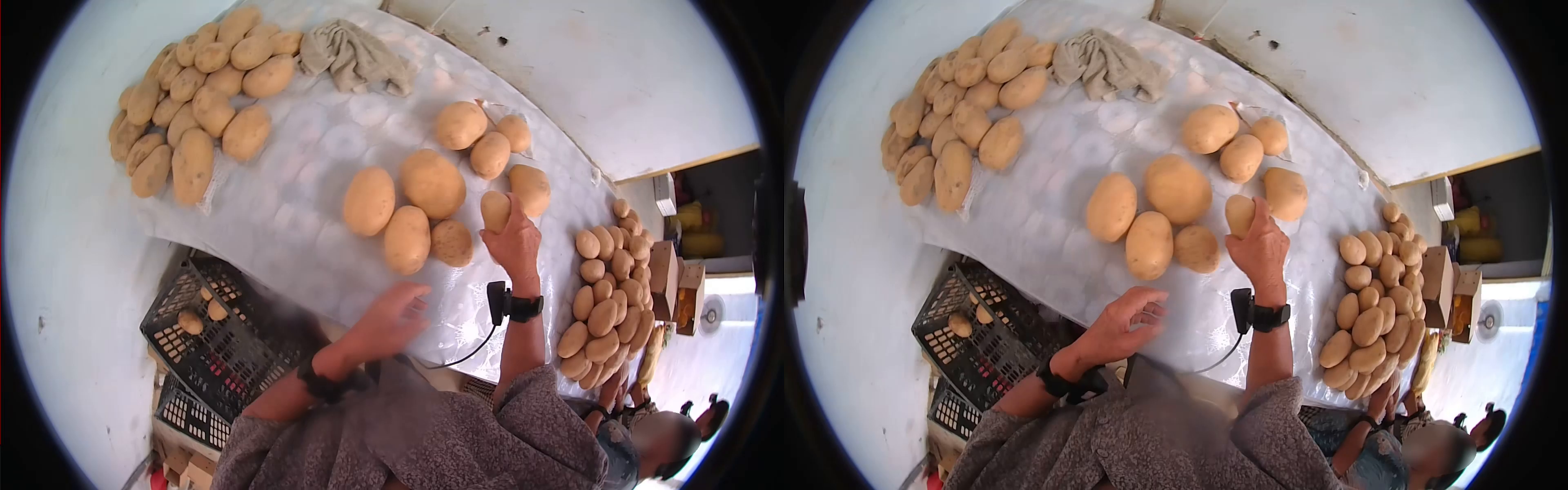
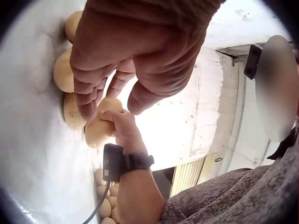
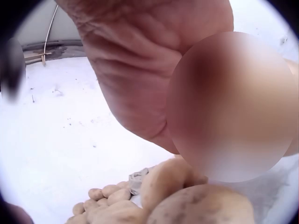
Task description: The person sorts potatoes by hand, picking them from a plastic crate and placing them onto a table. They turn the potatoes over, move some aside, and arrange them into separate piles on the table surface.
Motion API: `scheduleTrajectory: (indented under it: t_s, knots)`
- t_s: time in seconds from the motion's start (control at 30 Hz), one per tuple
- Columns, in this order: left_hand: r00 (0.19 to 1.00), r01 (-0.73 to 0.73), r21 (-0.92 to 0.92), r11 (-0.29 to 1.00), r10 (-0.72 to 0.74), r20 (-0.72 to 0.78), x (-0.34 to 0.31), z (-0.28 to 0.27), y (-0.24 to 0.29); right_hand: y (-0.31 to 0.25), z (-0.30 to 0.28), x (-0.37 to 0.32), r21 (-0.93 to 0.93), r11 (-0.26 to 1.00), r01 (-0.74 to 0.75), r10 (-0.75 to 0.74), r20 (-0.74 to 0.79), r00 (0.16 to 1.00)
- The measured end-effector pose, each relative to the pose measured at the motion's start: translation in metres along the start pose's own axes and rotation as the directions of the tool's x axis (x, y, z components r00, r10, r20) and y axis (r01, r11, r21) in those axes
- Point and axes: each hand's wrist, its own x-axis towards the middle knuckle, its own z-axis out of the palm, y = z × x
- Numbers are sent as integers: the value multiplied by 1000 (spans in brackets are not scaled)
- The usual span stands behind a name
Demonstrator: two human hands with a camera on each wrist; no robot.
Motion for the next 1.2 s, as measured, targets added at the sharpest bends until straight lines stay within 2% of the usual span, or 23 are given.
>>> scheduleTrajectory:
  t_s: [0.07, 0.1, 0.23, 0.3, 0.33, 0.4, 0.43, 0.5, 0.53, 0.57, 0.67, 0.73, 0.77, 0.83, 0.87, 0.9, 0.97, 1.03, 1.1, 1.17, 1.2]
  knots:
    - [1000, -5, 15, 1000, 5, -19, -4, -1, -4, 6, 10, 3, -74, 996, 42, -40, 29, 999]
    - [1000, -16, 35, 999, 17, -19, -7, -3, -6, 10, 16, 4, -55, 996, 63, -61, 52, 997]
    - [993, -16, 48, 999, 21, -116, -21, -6, -16, 19, 32, 4, -153, 970, 187, -186, 19, 982]
    - [983, -101, 28, 995, 104, -152, -27, -6, -26, 35, 44, 6, -210, 946, 248, -250, 17, 968]
    - [975, -77, 31, 997, 82, -205, -31, -7, -30, 34, 44, 7, -203, 952, 229, -220, 65, 973]
    - [973, -135, 33, 990, 139, -183, -39, -9, -37, 27, 34, 9, -192, 962, 193, -167, 146, 975]
    - [967, -121, 35, 992, 126, -223, -45, -12, -37, 23, 30, 10, -188, 967, 175, -142, 176, 974]
    - [988, -30, -44, 999, 23, -151, -54, -17, -33, 19, 21, 9, -132, 979, 158, -123, 243, 962]
    - [984, -27, -47, 999, 18, -179, -58, -18, -35, 18, 19, 10, -184, 977, 111, -59, 268, 962]
    - [977, -56, -36, 998, 47, -208, -62, -20, -38, 21, 16, 9, -175, 975, 136, -83, 281, 956]
    - [962, -78, -27, 997, 68, -265, -79, -28, -41, 15, 3, 6, -117, 980, 162, -131, 237, 963]
    - [957, -74, -30, 997, 62, -283, -90, -37, -39, -12, -9, -1, -294, 950, 108, -96, 58, 994]
    - [957, -61, -46, 997, 45, -286, -98, -42, -36, -26, -12, -3, -291, 949, 124, -109, 65, 992]
    - [953, -53, -66, 996, 31, -303, -112, -51, -35, -63, -17, -7, -7, 1000, -17, 17, 41, 999]
    - [942, -65, -70, 995, 38, -334, -119, -55, -36, -82, -17, -13, 103, 993, 63, -66, 29, 997]
    - [930, -77, -73, 994, 45, -364, -127, -59, -37, -95, -10, -16, 104, 992, 76, -80, 33, 996]
    - [909, -77, -69, 995, 42, -416, -143, -68, -37, -117, 7, -24, 211, 940, 267, -278, 22, 960]
    - [885, -76, -69, 995, 35, -465, -160, -75, -41, -173, 11, -45, 347, 890, 295, -355, 121, 927]
    - [836, -34, -116, 993, -36, -548, -176, -82, -48, -207, 25, -60, 413, 834, 365, -481, 222, 848]
    - [796, -17, -143, 990, -73, -601, -191, -88, -56, -234, 52, -82, 507, 742, 439, -591, 185, 785]
    - [758, -1, -168, 986, -109, -643, -199, -92, -61, -251, 57, -92, 540, 707, 458, -645, 225, 730]
